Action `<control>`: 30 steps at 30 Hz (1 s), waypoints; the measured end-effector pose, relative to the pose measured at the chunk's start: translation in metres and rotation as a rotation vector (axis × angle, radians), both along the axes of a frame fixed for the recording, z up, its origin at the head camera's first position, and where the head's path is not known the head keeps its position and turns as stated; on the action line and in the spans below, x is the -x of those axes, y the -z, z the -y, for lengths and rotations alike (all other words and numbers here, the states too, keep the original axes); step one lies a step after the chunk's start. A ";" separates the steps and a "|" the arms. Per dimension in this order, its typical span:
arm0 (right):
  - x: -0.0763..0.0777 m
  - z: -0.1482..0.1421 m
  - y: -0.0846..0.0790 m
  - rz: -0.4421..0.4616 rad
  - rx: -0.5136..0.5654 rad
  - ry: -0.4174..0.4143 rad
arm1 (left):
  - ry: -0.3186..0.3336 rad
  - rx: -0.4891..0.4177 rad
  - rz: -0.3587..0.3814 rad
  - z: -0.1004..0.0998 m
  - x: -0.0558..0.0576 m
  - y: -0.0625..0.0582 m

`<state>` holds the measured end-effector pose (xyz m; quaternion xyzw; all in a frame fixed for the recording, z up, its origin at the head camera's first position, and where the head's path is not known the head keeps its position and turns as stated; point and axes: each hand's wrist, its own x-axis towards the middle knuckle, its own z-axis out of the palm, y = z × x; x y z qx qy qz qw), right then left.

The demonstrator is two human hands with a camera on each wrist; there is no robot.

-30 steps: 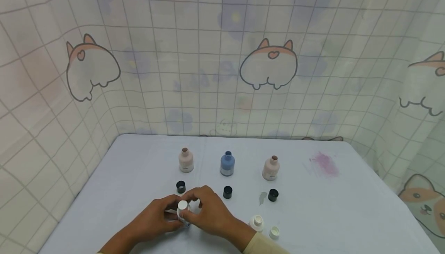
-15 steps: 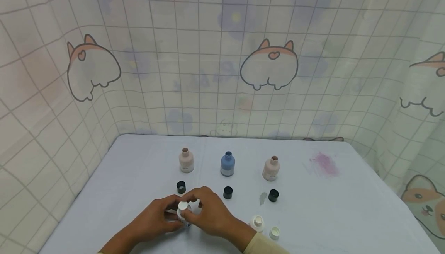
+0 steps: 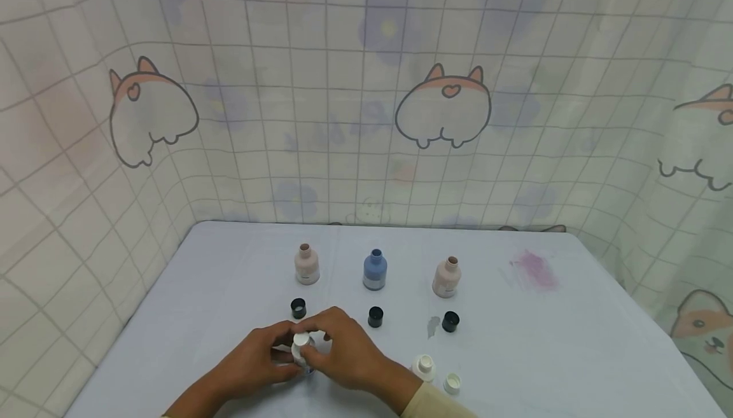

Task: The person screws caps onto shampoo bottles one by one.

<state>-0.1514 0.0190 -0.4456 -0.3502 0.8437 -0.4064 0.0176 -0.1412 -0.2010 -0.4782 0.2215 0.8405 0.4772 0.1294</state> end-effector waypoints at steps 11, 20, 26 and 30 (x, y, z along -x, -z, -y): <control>0.000 0.000 0.001 0.043 0.015 0.000 | 0.005 0.008 -0.041 -0.002 0.001 0.001; -0.001 -0.002 -0.005 -0.023 -0.007 -0.018 | 0.004 -0.005 -0.007 0.000 0.000 -0.001; 0.001 0.002 -0.006 0.019 -0.022 0.055 | -0.001 0.029 -0.051 -0.001 0.001 0.001; 0.001 0.001 -0.003 0.005 0.011 0.012 | 0.007 0.000 -0.052 -0.001 0.001 0.003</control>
